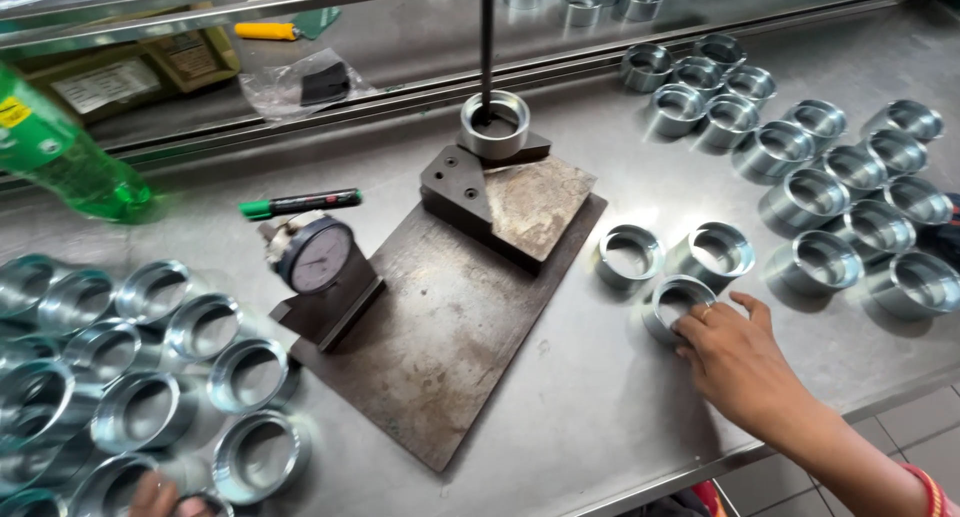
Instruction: Measuring metal rings using a dial gauge and then packing metal cylinders into a plastic crate.
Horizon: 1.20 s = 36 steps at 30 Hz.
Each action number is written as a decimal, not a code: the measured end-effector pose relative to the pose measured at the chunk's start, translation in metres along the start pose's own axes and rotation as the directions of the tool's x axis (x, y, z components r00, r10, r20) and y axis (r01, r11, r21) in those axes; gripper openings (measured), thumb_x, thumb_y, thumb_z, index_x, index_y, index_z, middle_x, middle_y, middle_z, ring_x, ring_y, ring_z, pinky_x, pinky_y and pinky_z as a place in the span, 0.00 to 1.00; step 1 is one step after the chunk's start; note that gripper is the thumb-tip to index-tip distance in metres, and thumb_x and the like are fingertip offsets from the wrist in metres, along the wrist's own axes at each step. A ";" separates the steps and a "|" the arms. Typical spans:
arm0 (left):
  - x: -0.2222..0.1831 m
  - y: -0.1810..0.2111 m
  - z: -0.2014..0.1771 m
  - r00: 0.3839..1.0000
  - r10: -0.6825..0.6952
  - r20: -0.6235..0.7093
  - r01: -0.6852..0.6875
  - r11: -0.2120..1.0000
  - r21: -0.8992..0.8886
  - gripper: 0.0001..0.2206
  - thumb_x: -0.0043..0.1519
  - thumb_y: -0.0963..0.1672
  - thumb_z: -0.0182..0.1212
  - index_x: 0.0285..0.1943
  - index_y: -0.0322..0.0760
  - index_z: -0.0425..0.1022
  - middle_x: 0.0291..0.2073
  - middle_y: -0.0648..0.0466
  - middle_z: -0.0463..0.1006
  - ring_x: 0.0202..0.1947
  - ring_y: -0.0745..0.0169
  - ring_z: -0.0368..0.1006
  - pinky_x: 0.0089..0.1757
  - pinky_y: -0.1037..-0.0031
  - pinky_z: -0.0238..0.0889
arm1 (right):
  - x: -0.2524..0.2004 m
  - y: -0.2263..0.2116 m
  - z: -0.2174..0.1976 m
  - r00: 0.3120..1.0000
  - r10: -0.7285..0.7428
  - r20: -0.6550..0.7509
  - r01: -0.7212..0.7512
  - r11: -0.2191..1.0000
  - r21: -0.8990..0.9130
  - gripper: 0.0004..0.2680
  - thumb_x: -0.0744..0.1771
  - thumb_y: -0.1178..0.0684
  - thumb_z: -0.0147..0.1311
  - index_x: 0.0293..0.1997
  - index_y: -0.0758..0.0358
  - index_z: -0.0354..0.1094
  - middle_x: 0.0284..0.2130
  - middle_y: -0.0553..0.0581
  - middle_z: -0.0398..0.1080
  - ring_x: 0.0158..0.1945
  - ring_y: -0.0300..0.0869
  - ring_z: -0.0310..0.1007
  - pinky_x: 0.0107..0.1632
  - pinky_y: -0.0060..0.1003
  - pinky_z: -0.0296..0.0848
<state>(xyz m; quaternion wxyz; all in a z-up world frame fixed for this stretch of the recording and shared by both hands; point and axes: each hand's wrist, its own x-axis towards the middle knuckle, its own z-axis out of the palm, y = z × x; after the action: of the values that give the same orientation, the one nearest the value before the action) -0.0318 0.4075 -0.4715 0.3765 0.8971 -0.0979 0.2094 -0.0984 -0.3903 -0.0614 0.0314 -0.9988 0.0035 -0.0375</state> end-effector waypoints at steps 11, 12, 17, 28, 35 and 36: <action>0.171 0.572 0.004 0.906 -0.222 0.361 0.374 0.820 -0.433 0.31 0.52 0.36 0.67 0.68 0.39 0.70 0.53 0.50 0.81 0.44 0.63 0.83 0.41 0.74 0.78 | 0.058 -0.138 -0.045 0.790 -0.428 0.439 -0.234 0.451 0.861 0.14 0.61 0.51 0.68 0.47 0.65 0.75 0.38 0.55 0.78 0.46 0.41 0.77 0.54 0.41 0.75; 0.172 0.568 0.004 0.907 -0.228 0.354 0.374 0.822 -0.429 0.31 0.52 0.36 0.67 0.68 0.39 0.70 0.53 0.50 0.81 0.44 0.63 0.83 0.41 0.74 0.78 | 0.067 -0.149 -0.044 0.787 -0.437 0.436 -0.228 0.450 0.863 0.14 0.61 0.51 0.68 0.47 0.65 0.75 0.38 0.55 0.78 0.46 0.41 0.77 0.54 0.41 0.75; 0.184 0.561 -0.010 0.853 -0.359 0.379 0.513 0.709 -0.484 0.22 0.54 0.34 0.65 0.60 0.32 0.77 0.40 0.45 0.87 0.40 0.59 0.83 0.44 0.73 0.76 | 0.107 -0.202 -0.038 0.704 -0.683 0.195 -0.173 0.101 0.980 0.17 0.61 0.60 0.64 0.55 0.67 0.71 0.45 0.55 0.77 0.50 0.39 0.77 0.59 0.38 0.76; 0.216 0.546 -0.014 0.954 -0.269 -0.132 0.258 0.962 -0.095 0.22 0.50 0.36 0.71 0.56 0.26 0.75 0.43 0.44 0.80 0.40 0.51 0.80 0.41 0.66 0.74 | 0.137 -0.264 0.009 0.983 -0.184 -0.006 0.027 0.109 0.994 0.07 0.64 0.68 0.58 0.44 0.71 0.77 0.37 0.56 0.80 0.39 0.33 0.80 0.46 0.28 0.81; 0.223 0.543 -0.014 0.945 -0.294 -0.144 0.268 0.947 -0.177 0.21 0.51 0.34 0.70 0.54 0.27 0.75 0.42 0.46 0.80 0.38 0.57 0.82 0.37 0.72 0.77 | 0.142 -0.266 0.032 0.988 -0.114 -0.106 0.123 0.158 0.980 0.04 0.64 0.66 0.59 0.40 0.69 0.75 0.34 0.54 0.80 0.37 0.33 0.80 0.41 0.27 0.80; 0.223 0.542 -0.013 0.945 -0.294 -0.145 0.268 0.947 -0.175 0.21 0.51 0.34 0.70 0.54 0.27 0.75 0.42 0.46 0.80 0.38 0.57 0.82 0.37 0.72 0.77 | 0.144 -0.267 0.035 0.988 -0.114 -0.106 0.123 0.157 0.980 0.04 0.64 0.66 0.59 0.40 0.69 0.75 0.34 0.54 0.80 0.37 0.33 0.80 0.41 0.27 0.80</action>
<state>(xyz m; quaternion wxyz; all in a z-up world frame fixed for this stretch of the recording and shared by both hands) -0.0171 0.0350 -0.0187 0.4774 0.8492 0.0478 0.2205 0.0486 -0.1233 -0.0687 0.6649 -0.7394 -0.0992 -0.0368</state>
